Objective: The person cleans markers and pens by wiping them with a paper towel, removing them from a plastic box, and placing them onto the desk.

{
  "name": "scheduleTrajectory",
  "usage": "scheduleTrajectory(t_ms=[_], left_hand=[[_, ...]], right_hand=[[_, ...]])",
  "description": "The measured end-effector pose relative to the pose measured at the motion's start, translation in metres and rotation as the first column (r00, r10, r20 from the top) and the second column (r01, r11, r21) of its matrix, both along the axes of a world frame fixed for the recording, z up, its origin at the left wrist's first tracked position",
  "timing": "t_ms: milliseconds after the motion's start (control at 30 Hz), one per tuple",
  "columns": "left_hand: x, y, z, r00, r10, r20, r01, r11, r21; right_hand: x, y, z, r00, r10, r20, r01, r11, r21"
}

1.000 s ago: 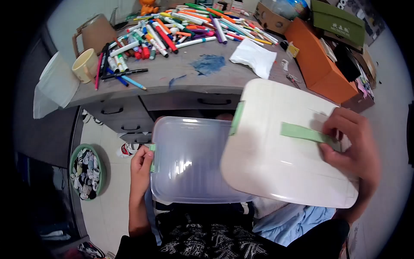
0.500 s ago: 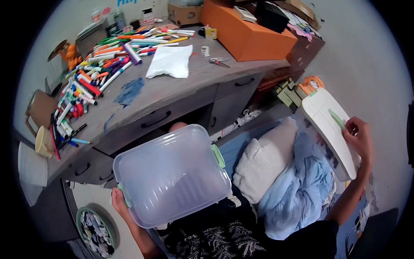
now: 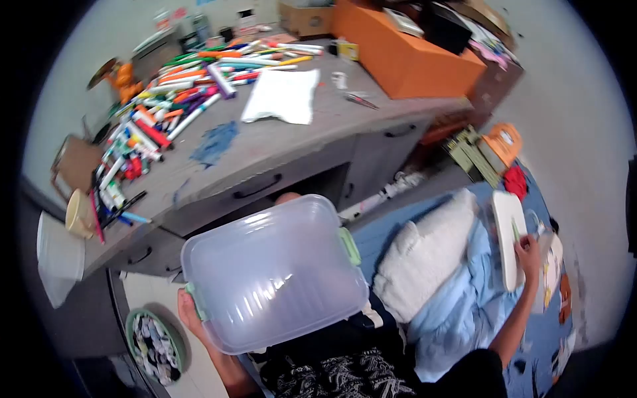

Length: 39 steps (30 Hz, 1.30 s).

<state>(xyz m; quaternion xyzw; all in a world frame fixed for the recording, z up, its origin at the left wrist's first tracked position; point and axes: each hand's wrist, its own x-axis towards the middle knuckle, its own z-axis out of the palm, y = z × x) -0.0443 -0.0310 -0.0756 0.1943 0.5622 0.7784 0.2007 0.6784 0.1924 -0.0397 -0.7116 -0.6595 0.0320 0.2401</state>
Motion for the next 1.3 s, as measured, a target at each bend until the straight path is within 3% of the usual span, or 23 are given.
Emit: scheduleTrajectory(t_ms=[67,100,133,167,200,233,267,300,333,367,400,500,533,600,633,700,767,833,900,1000,1100,1233,1300], left_hand=[[0.003,0.006,0.014,1.000,-0.012,0.013,0.011,1.000,0.021],[-0.004,0.008,0.008,0.998,0.065,0.003,-0.065,0.996,0.063],[-0.014,0.004,-0.002,0.999,0.036,0.006,-0.037,0.999,0.039],[-0.018,-0.008,-0.009,1.000,-0.003,0.018,0.003,1.000,-0.015],[-0.016,-0.003,-0.002,0.999,0.048,0.007,-0.048,0.999,-0.017],[-0.020,-0.006,-0.005,0.997,0.075,0.004,-0.075,0.997,-0.028],[-0.024,-0.007,-0.010,0.999,0.038,0.015,-0.038,0.999,-0.008],[-0.027,-0.009,-0.011,1.000,0.000,0.025,-0.001,1.000,0.016],[-0.024,-0.007,-0.008,0.998,0.047,0.044,-0.047,0.999,-0.001],[-0.022,-0.008,-0.007,0.997,0.071,0.037,-0.071,0.997,0.002],[-0.022,-0.008,-0.008,0.998,0.031,0.054,-0.033,0.998,0.044],[-0.019,-0.009,0.004,0.998,-0.005,0.060,-0.001,0.995,0.096],[-0.019,-0.010,0.014,0.997,-0.011,0.078,0.003,0.995,0.103],[-0.022,-0.012,0.021,0.994,0.007,0.108,-0.021,0.992,0.126],[-0.022,-0.012,0.024,0.994,0.022,0.109,-0.036,0.992,0.123],[-0.018,-0.006,0.032,0.991,0.045,0.126,-0.067,0.981,0.181],[-0.015,0.002,0.031,0.981,0.092,0.168,-0.119,0.981,0.154],[-0.018,0.007,0.021,0.984,0.099,0.146,-0.117,0.986,0.122],[-0.031,0.010,0.003,0.988,0.096,0.118,-0.108,0.989,0.103],[-0.038,0.022,-0.004,0.987,0.083,0.134,-0.090,0.995,0.045],[-0.041,0.036,-0.002,0.993,0.025,0.116,-0.031,0.998,0.050],[-0.043,0.044,-0.002,0.994,0.051,0.093,-0.052,0.999,0.012],[-0.045,0.046,-0.003,0.992,0.065,0.112,-0.069,0.997,0.036]], right_hand=[[0.017,0.002,-0.008,0.998,0.031,-0.054,-0.030,0.999,0.014],[0.021,0.004,-0.005,0.982,0.075,0.171,-0.081,0.996,0.029],[0.018,0.010,-0.001,0.960,0.094,0.262,-0.120,0.989,0.088],[-0.038,0.009,0.027,0.797,-0.015,0.604,-0.278,0.878,0.389],[-0.079,0.006,0.039,0.942,-0.077,0.328,-0.060,0.919,0.389],[-0.112,0.006,0.037,0.998,-0.018,0.056,-0.011,0.877,0.480],[-0.146,0.005,0.024,0.998,-0.043,-0.039,0.058,0.845,0.532],[-0.185,-0.002,0.009,0.908,0.063,-0.414,0.084,0.941,0.327],[-0.230,-0.005,-0.017,0.881,0.271,-0.387,-0.138,0.931,0.338],[-0.290,-0.018,-0.029,0.780,0.391,-0.488,-0.355,0.919,0.169],[-0.344,-0.032,-0.030,0.766,0.412,-0.493,-0.374,0.910,0.178],[-0.459,-0.066,-0.025,0.208,0.133,-0.969,-0.652,0.757,-0.036],[-0.466,-0.064,-0.030,0.202,0.139,-0.969,-0.666,0.746,-0.032],[-0.482,-0.060,-0.035,-0.055,-0.166,-0.985,-0.698,0.712,-0.081],[-0.487,-0.058,-0.029,-0.052,-0.169,-0.984,-0.709,0.701,-0.083],[-0.492,-0.048,-0.005,-0.095,0.027,-0.995,-0.703,0.706,0.086],[-0.496,-0.036,0.005,-0.085,0.004,-0.996,-0.674,0.737,0.060],[-0.497,-0.024,-0.001,-0.023,0.078,-0.997,-0.739,0.670,0.070],[-0.502,-0.022,-0.031,-0.044,0.059,-0.997,-0.714,0.696,0.073],[-0.504,-0.022,-0.051,-0.049,-0.242,-0.969,-0.695,0.706,-0.141],[-0.512,-0.010,-0.042,-0.144,-0.209,-0.967,-0.685,0.726,-0.055],[-0.511,0.001,-0.048,-0.149,-0.244,-0.958,-0.683,0.726,-0.079],[-0.515,0.003,-0.043,-0.102,-0.140,-0.985,-0.678,0.734,-0.034]])
